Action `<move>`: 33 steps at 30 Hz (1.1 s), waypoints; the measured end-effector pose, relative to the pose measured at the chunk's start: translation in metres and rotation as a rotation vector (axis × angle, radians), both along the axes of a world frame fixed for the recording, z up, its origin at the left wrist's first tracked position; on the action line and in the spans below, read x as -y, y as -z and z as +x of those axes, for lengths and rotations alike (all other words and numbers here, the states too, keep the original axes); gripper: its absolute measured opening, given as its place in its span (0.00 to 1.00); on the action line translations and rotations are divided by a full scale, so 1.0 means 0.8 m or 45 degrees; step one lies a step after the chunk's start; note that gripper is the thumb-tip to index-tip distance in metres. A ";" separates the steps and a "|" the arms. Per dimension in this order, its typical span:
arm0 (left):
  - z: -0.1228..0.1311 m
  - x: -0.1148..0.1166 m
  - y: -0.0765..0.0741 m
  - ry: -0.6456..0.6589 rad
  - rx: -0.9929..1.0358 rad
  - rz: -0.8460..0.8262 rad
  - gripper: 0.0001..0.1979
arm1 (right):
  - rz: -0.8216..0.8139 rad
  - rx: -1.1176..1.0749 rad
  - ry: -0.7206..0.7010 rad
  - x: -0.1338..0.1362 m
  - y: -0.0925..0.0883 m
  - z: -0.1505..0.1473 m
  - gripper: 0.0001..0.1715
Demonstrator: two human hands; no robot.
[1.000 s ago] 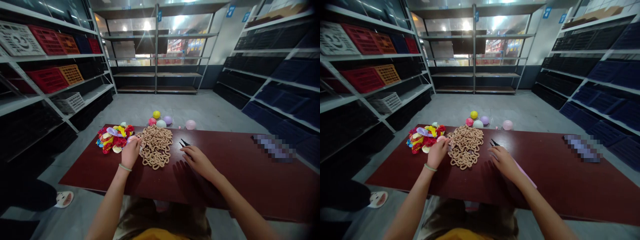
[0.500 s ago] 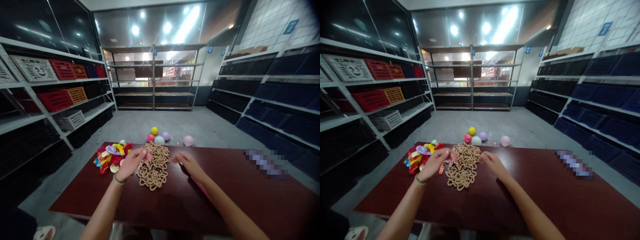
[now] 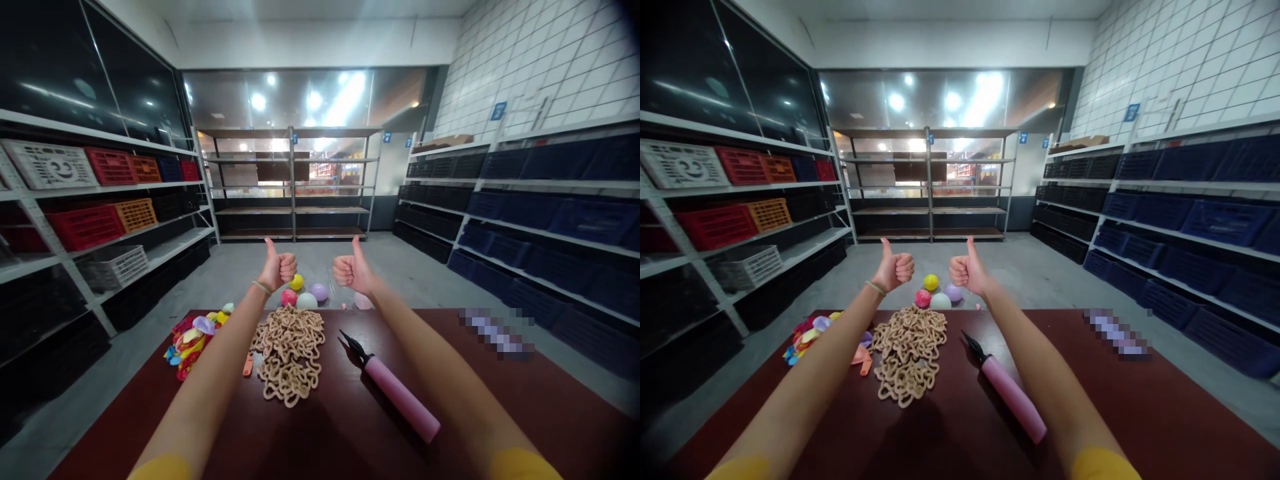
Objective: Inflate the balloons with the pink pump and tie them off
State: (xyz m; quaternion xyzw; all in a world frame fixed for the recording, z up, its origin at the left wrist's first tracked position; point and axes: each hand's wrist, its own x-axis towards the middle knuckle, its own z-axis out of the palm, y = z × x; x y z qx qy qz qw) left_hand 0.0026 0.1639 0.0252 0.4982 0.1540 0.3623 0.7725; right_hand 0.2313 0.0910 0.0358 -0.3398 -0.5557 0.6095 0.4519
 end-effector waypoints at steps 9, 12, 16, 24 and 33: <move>-0.010 0.000 -0.017 -0.014 -0.072 0.064 0.39 | 0.021 -0.029 0.020 -0.006 -0.004 0.001 0.45; -0.027 0.013 -0.021 -0.109 -0.230 0.145 0.36 | 0.040 -0.049 0.057 0.002 0.002 -0.011 0.46; -0.074 0.044 0.016 -0.318 -0.506 0.348 0.25 | 0.315 0.261 0.321 0.029 0.054 -0.048 0.39; -0.154 0.124 0.229 -1.098 -1.084 0.542 0.11 | 0.434 0.566 0.505 0.110 0.250 -0.132 0.12; -0.164 0.155 0.263 -0.979 -1.873 0.947 0.17 | 0.546 0.797 0.555 0.118 0.294 -0.128 0.14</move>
